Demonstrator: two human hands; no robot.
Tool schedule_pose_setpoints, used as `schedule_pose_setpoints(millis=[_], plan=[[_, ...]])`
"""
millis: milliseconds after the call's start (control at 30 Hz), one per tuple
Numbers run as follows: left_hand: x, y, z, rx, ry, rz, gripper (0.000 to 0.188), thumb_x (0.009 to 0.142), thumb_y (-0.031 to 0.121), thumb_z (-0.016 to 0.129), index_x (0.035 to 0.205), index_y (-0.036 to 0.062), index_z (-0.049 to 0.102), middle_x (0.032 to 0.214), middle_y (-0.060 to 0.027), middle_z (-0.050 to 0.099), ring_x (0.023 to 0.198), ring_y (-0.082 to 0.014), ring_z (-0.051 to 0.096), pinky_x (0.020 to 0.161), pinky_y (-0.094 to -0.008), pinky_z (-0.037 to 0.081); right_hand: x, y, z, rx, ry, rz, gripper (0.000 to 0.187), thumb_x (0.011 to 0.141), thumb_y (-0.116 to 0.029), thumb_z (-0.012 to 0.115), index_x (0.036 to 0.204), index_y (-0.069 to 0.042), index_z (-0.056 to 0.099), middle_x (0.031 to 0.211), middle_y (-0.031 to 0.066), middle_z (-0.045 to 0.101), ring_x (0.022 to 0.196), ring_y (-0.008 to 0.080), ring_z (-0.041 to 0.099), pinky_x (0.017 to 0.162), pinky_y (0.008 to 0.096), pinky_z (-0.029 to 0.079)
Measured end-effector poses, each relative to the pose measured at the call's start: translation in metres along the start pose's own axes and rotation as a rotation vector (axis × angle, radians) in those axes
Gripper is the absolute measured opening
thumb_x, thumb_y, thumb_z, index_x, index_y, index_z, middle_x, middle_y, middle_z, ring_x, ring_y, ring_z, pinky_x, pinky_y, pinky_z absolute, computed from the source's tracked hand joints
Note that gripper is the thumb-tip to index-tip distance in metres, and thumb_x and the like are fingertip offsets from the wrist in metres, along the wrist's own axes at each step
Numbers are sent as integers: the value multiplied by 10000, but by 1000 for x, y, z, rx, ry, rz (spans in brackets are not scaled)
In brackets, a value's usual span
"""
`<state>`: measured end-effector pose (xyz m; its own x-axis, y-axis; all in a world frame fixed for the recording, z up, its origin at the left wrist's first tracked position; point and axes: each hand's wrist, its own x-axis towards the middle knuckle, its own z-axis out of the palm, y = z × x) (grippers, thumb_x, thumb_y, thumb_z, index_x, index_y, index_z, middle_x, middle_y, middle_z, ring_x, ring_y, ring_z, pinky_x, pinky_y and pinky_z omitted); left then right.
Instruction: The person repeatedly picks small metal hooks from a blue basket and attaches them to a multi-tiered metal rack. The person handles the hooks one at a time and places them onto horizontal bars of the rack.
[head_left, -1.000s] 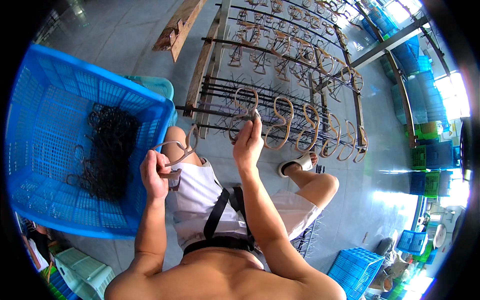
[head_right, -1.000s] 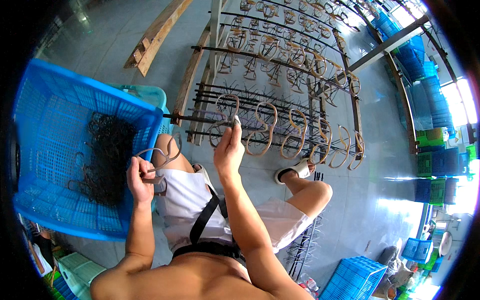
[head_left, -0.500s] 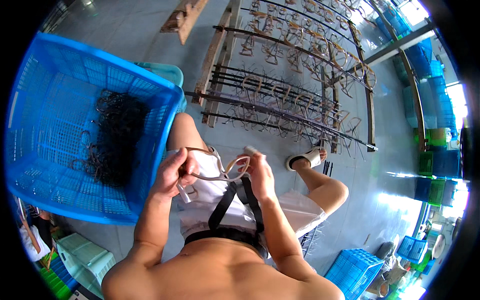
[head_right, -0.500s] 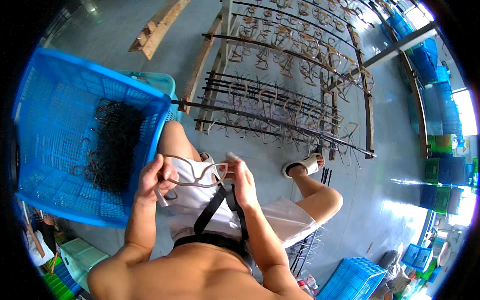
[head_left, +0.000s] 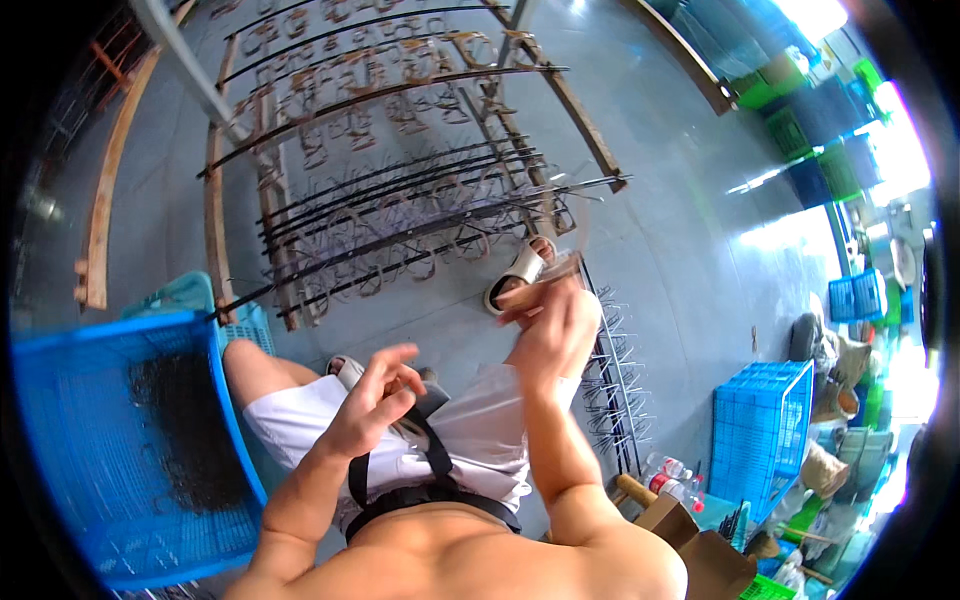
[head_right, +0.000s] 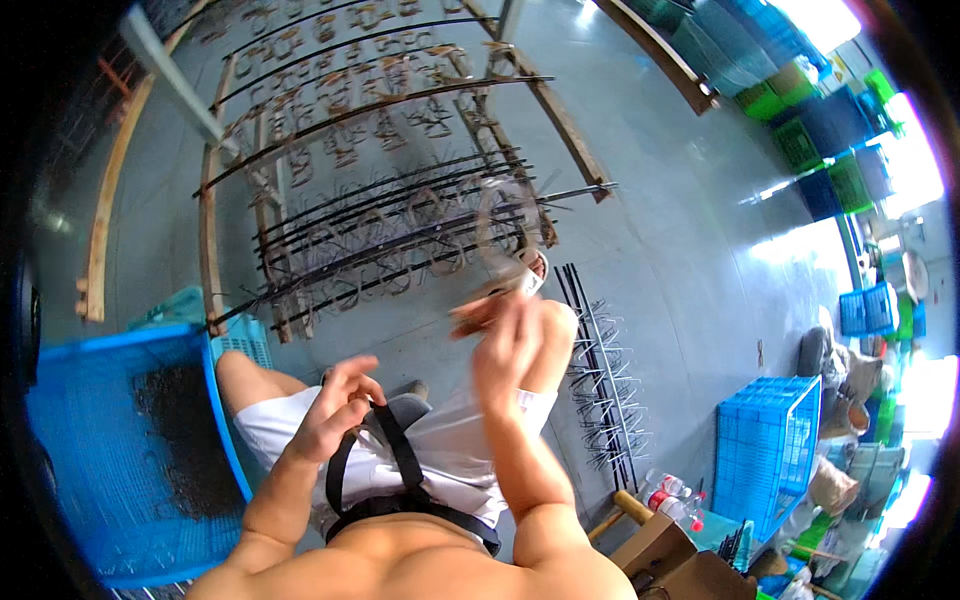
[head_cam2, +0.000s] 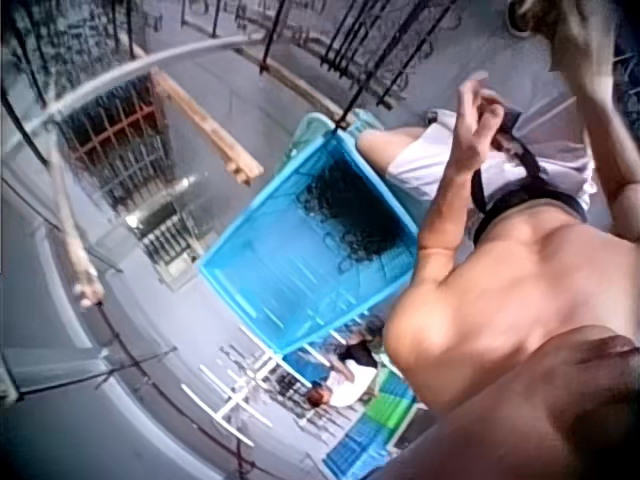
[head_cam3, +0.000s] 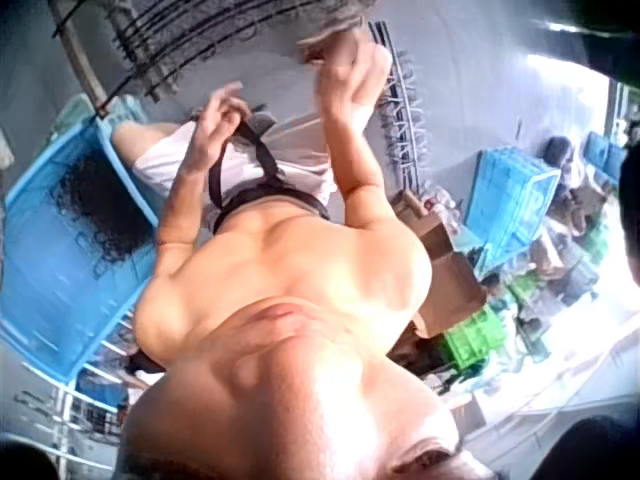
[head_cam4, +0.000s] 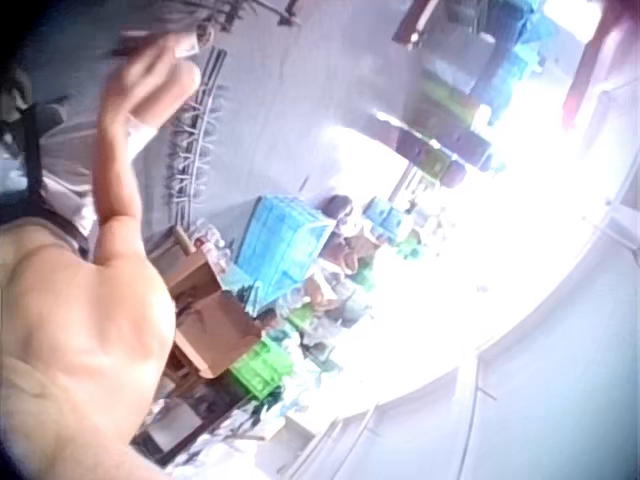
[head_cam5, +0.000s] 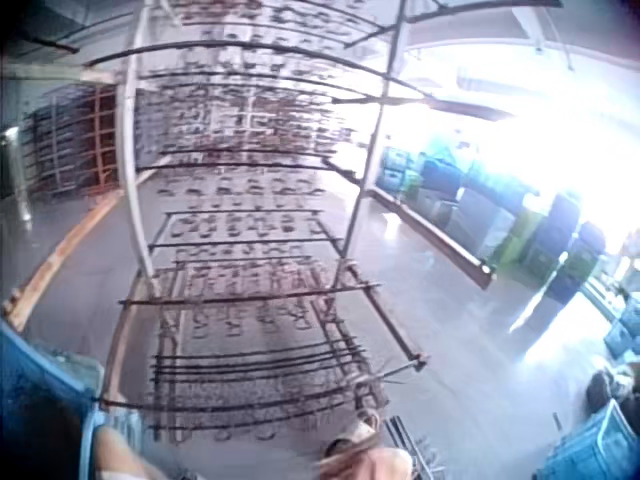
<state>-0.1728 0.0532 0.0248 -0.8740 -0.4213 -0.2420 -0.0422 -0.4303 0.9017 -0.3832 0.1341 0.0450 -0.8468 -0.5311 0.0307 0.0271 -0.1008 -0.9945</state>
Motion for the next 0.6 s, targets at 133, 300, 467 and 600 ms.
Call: schedule_pose_setpoints(millis=[133,300,467,600], plan=[[9,-11,1,50,-66,-47,455,671,113,683,1095,7,553,1079,-21,425,769,-70,351,736,-195,345,116,36,-83,94,447,-210,219,960,-199,450,1034,-2,511,585,-3,421,436,70,390,375,225,343],[10,-2,-2,129,-83,-69,422,692,21,707,1090,10,571,1191,-63,371,802,-69,351,772,-187,352,174,78,-92,205,318,-67,207,952,-194,479,1080,-42,540,600,-23,416,444,50,384,372,194,312],[12,-1,5,16,156,-77,250,768,-34,580,1017,-22,592,1027,-77,493,743,-84,452,768,-199,407,165,71,-73,246,200,-15,210,939,-119,418,1103,-39,523,574,-28,414,431,42,359,367,188,299],[15,-22,-12,-145,358,-142,205,920,111,457,944,-36,598,816,-95,619,801,-187,619,752,-307,520,160,64,-68,333,208,15,244,925,-99,399,1122,-25,522,601,-25,433,449,43,375,375,188,318]])
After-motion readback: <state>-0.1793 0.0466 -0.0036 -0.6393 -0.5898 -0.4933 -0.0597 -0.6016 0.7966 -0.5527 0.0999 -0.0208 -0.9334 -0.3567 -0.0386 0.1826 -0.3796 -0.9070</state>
